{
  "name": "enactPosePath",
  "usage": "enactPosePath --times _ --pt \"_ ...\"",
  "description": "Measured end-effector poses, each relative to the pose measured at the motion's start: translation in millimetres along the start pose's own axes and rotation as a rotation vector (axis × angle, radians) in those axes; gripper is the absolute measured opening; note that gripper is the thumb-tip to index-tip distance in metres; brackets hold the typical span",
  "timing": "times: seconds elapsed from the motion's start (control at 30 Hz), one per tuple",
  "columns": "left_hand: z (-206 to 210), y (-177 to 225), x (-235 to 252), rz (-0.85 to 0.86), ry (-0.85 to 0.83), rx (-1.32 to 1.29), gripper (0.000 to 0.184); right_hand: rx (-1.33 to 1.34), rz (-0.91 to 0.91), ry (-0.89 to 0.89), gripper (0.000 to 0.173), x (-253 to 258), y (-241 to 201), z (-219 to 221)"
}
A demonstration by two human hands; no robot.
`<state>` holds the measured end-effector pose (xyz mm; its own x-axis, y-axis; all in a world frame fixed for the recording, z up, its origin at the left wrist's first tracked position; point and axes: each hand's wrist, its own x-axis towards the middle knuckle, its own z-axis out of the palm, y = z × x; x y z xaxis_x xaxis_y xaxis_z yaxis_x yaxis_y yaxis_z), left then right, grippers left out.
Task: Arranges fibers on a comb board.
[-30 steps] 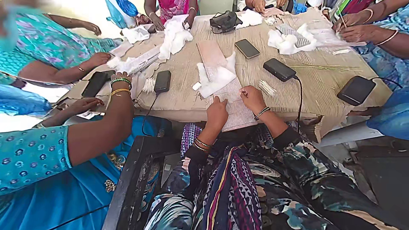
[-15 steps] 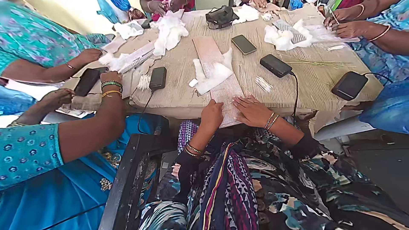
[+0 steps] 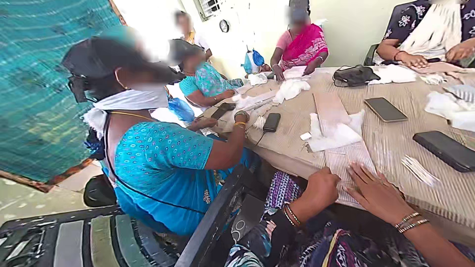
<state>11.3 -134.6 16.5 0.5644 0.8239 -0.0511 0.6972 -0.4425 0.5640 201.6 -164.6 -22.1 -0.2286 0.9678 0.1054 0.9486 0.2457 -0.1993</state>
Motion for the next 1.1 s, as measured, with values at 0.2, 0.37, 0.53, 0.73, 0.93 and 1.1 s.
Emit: enactPosePath --times 0.2,0.37,0.53,0.73,0.93,1.1 --pt "3.0 -1.1 -20.0 0.105 -0.034 -0.029 0.027 -0.036 -0.054 0.092 0.095 -55.7 -7.2 4.9" --pt "16.3 -8.8 -39.1 0.256 0.098 -0.068 0.025 0.036 -0.025 -0.175 0.084 -81.2 -15.8 -35.0" --pt "18.7 -23.3 -30.4 0.327 0.47 -0.06 0.023 0.028 -0.133 0.374 0.083 -36.9 -28.9 -27.4" --pt "18.4 -48.1 -9.0 0.264 0.492 -0.009 0.023 -0.03 0.026 -0.146 0.084 23.5 -30.5 -20.4" --pt "30.6 -56.0 -12.9 0.298 0.463 -0.03 0.02 0.03 -0.004 -0.05 0.086 -3.8 -22.8 3.7" --pt "30.7 -47.7 -27.2 0.383 0.465 0.039 0.019 0.004 -0.058 -0.047 0.09 -42.6 -23.2 -6.0"
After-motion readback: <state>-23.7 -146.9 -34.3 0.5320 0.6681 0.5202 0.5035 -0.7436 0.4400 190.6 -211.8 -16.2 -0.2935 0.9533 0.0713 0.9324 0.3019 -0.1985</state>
